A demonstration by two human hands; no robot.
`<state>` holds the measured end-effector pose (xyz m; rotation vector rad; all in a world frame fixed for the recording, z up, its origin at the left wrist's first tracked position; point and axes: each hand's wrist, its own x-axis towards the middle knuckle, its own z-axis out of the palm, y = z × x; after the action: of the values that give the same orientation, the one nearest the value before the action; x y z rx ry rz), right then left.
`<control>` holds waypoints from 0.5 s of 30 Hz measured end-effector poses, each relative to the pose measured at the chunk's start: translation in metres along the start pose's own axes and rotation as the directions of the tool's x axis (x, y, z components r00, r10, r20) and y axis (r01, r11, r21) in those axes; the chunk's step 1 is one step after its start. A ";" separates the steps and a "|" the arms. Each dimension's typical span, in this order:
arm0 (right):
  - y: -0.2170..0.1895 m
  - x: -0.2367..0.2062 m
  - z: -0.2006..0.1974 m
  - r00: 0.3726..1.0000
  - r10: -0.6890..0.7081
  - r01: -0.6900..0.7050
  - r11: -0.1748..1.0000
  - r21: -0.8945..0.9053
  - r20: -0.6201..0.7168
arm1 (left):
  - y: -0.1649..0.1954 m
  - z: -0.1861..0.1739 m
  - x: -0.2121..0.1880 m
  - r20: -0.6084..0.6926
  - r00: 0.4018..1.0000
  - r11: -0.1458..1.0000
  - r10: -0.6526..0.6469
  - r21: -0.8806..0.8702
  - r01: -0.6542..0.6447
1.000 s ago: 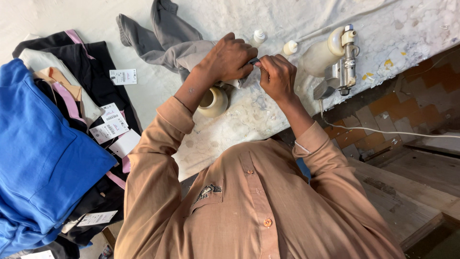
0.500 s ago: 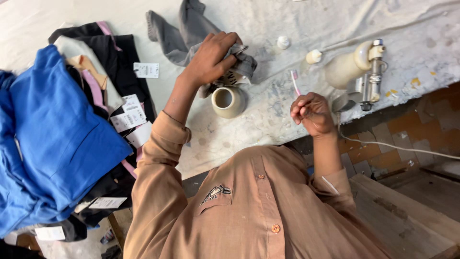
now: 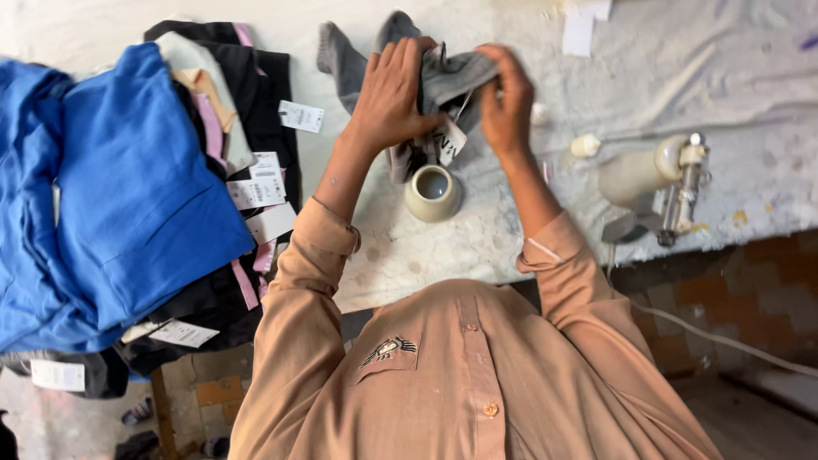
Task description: The person applies glue to the cuffs of white and grey sweatpants using a small bottle and a spray gun, then folds a blue hoodie. The person handles the garments one at a time, applying glue to the inside of the cuffs and smoothing the fabric.
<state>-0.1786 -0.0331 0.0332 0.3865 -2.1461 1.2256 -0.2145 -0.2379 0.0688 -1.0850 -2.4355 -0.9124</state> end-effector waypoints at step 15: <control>-0.026 0.124 0.032 0.957 -0.193 0.222 0.968 -0.119 0.215 | -0.082 -0.046 -0.047 -0.259 0.806 0.792 -0.533 -0.487 0.368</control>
<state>-0.2710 -0.0670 0.1189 0.6815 -2.2788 0.9436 -0.2433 -0.3354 0.0438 -0.3329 -2.2414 -1.6872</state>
